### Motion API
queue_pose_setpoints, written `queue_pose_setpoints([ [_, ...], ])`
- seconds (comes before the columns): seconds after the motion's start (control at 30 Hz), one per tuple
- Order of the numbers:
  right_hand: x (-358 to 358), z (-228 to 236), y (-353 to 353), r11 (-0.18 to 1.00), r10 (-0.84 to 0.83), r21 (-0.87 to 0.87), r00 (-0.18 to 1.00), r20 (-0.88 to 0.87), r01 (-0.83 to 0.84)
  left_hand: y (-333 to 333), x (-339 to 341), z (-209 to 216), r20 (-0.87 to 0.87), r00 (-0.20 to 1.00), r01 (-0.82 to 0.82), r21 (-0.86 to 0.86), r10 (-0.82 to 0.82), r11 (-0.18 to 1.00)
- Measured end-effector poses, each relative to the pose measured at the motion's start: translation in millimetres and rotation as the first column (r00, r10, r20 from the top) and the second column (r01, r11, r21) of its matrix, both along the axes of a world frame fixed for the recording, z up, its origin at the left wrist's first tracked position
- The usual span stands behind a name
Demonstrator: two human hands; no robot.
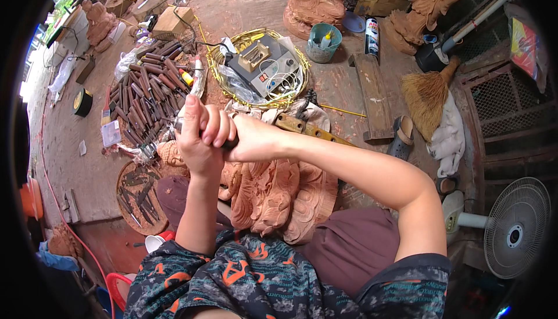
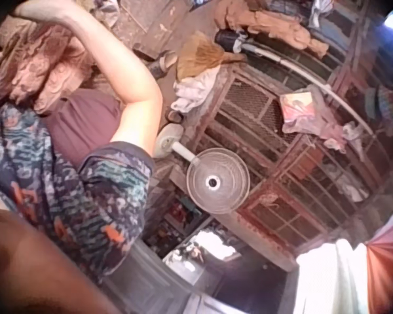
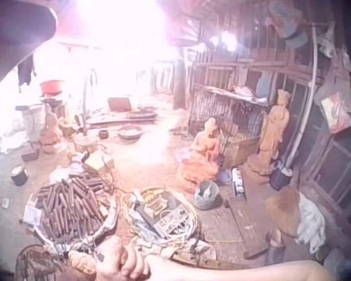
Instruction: The person carves a wooden Buddha statue using a chisel and mallet, focusing on the torso and head. They switch to a rotary tool to refine the details of the sculpture's surface.
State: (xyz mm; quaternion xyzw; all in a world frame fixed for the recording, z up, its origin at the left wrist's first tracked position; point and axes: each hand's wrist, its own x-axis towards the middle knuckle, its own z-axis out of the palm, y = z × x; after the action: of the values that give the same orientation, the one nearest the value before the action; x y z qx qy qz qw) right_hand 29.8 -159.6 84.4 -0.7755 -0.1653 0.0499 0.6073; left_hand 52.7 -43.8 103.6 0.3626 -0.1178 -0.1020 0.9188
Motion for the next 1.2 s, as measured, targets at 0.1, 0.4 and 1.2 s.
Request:
queue_pose_setpoints([
  [0.1,0,-7,6,0.935,-0.169,-0.288,0.974,0.153,0.208,-7,-1,-4,-0.070,0.975,-0.205,0.050,0.209,0.977],
  [0.4,-15,3,1,0.903,0.408,0.135,0.716,-0.567,-0.408,23,-15,-4,0.053,0.937,0.348,-0.094,-0.344,0.933],
  [1.2,2,-26,-150,0.823,-0.144,-0.547,0.988,0.058,0.152,83,12,66,0.729,0.650,-0.591,0.662,-0.214,0.460],
])
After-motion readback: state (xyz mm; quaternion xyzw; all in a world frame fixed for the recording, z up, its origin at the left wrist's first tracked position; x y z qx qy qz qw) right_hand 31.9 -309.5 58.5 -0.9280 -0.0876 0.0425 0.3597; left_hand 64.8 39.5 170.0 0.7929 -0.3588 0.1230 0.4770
